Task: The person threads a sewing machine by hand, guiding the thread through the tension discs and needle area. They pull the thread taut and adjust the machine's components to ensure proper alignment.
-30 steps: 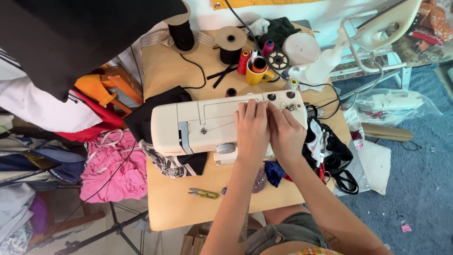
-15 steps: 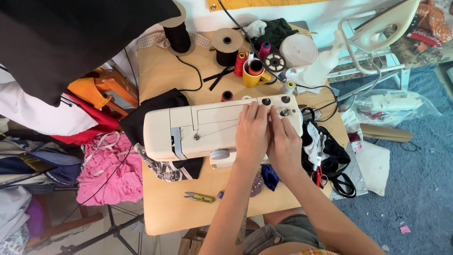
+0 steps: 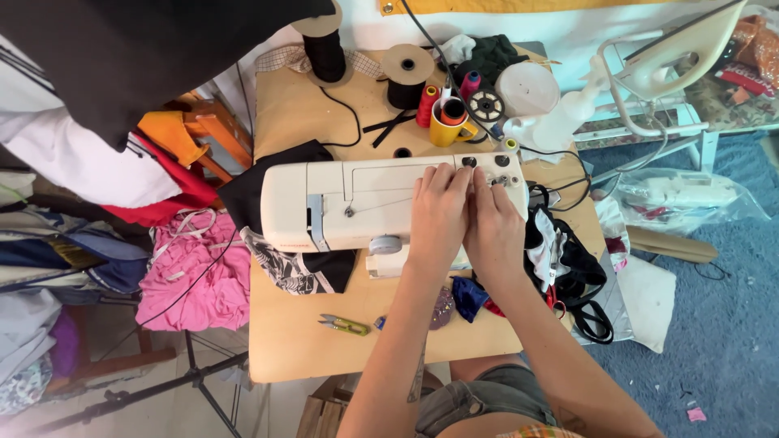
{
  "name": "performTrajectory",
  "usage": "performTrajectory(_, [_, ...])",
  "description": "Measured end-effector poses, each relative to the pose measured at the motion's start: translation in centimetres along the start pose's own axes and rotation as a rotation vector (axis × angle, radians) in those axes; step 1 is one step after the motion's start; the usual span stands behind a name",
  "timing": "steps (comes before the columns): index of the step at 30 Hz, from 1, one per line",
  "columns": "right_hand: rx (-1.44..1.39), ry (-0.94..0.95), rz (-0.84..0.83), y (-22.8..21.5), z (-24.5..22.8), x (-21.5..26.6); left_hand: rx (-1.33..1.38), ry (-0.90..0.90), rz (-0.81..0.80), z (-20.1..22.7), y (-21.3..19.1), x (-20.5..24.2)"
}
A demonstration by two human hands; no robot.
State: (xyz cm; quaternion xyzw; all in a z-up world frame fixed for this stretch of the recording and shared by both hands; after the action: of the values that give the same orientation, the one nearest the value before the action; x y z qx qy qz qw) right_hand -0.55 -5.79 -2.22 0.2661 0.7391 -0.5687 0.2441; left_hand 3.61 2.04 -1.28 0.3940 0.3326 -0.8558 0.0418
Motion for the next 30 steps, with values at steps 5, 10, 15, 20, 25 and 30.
performTrajectory(5, [-0.006,-0.026,0.034,0.0,0.1,0.3,-0.036,0.014,-0.001,1.3,-2.1,0.4])
performTrajectory(10, [-0.272,-0.006,0.051,-1.6,-0.7,1.1,-0.076,0.012,0.05,3.1,-4.5,2.3])
performTrajectory(15, [-0.461,0.008,0.022,-3.7,-3.5,3.1,0.184,-0.121,0.054,5.6,-7.0,4.8])
performTrajectory(20, [-0.58,0.023,-0.036,-6.0,-4.5,5.3,0.357,-0.31,0.033,8.3,-9.5,6.8])
performTrajectory(25, [-0.676,0.063,-0.087,-8.8,-4.3,9.0,0.497,-0.467,0.05,10.8,-8.9,11.1])
performTrajectory(30, [-0.789,0.145,-0.169,-11.9,-4.2,13.6,0.505,-0.475,0.056,13.5,-8.9,16.1])
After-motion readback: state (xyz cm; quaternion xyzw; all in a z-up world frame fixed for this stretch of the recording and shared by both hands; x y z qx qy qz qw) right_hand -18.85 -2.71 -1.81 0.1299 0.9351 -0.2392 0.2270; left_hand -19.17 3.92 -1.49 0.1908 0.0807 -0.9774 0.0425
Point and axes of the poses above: each hand's wrist, its own x-axis away from the middle knuckle, its own y-axis out of the palm, z = x × y, the point moved 5 cm from there along -x, towards the middle knuckle
